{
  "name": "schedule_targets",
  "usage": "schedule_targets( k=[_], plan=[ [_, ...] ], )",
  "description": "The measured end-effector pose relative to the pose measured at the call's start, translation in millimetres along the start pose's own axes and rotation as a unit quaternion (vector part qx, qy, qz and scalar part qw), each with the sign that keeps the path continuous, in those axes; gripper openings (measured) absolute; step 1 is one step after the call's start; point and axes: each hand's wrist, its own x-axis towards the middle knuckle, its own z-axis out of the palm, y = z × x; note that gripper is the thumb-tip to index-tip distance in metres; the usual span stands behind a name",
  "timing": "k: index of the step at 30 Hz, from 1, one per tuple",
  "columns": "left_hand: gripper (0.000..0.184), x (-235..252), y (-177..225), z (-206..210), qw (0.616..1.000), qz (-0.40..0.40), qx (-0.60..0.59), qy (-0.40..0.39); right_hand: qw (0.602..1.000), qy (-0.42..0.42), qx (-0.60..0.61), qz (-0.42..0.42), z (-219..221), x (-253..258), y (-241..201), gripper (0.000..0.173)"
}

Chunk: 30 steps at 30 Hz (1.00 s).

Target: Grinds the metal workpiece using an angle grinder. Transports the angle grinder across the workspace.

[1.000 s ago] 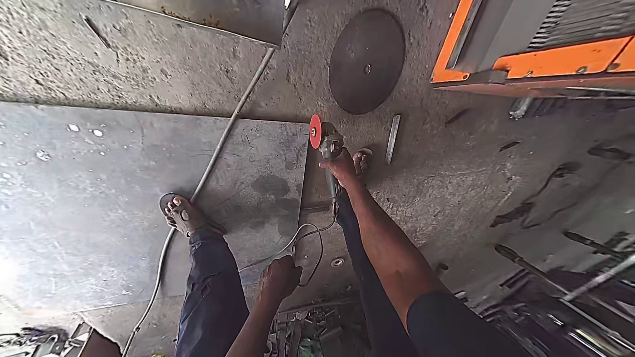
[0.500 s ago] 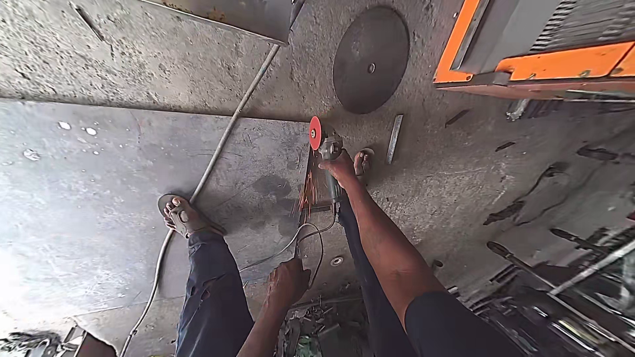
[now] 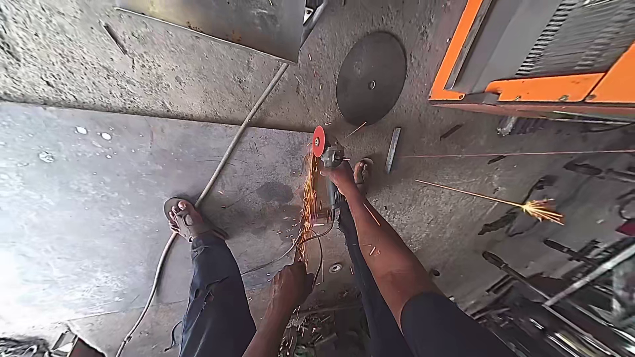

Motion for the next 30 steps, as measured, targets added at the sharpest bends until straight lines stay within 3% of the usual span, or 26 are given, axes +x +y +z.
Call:
schedule_targets(
  k=[30],
  plan=[
    [0.042,-5.3,-3.3,-4.8,1.000,0.019,-0.006,-0.003,1.000,0.010,0.010,-0.010,5.5,3.8,-0.4,0.080]
  ],
)
